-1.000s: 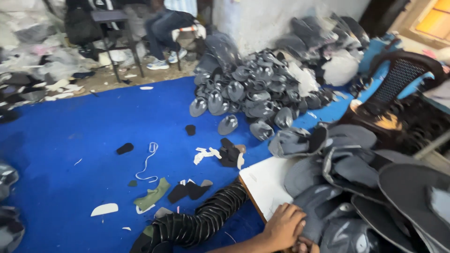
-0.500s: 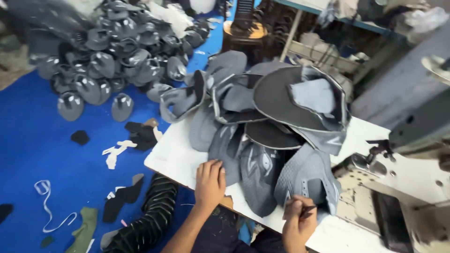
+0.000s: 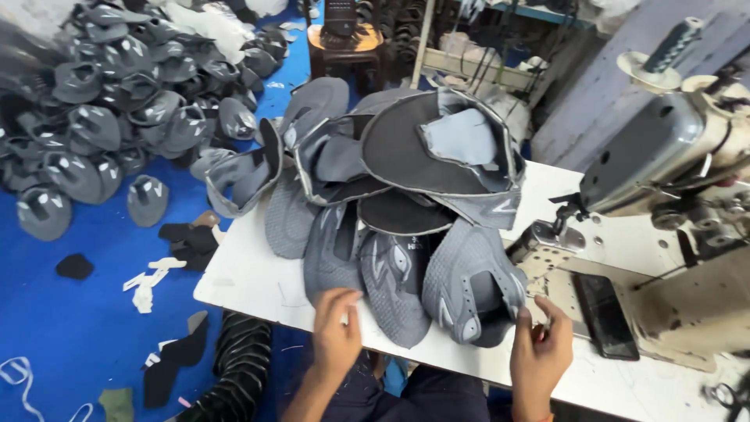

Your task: Trimming excess thread or material from shoe uppers using snips.

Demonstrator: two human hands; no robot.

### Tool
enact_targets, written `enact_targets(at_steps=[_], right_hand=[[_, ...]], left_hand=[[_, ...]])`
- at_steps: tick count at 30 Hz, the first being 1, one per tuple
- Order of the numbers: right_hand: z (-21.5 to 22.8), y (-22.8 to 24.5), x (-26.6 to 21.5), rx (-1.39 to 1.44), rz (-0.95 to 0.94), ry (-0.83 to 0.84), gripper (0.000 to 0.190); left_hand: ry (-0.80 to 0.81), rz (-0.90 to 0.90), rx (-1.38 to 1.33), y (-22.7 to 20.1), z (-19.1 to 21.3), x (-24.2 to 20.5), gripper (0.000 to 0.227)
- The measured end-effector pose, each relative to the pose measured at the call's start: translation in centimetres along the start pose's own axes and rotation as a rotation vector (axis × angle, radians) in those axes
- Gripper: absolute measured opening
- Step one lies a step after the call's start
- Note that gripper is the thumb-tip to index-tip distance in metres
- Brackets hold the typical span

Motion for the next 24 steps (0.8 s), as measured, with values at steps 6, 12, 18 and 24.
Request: enact_targets(at_steps=[6,12,18,24], right_hand=[[-1.9,-6.1,-0.5,0.030,-0.594,0.344,0.028],[-2.6,-8.2,-3.2,0.399,-0.685,0.544,0.032],[-2.1,-7.3,-2.8,0.139,-0.346,0.442,0.037],[-2.5,0.7,-0.2,0.023,-0.080,0.510,0.038]], left_hand=[[0.346,-0.078,-0.390,-9.7,-5.6,2.4,0.019],[0.322,-0.208,-0.196,-11.9,-6.5,4.8,0.024],[0.419,-0.486,0.273,-12.4,-9.1,6.6,0.043],[0.432,-0.522,0.494,-12.7,-10.5,6.4,0.021]])
Point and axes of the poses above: each hand's wrist, its own x-axis towards the middle knuckle, its own z-axis out of the back of the hand, y = z × x, the point moved 7 cm from there along x, towards the middle knuckle, and after that the axes turned 3 degrees about y, right-handed, at the moved point
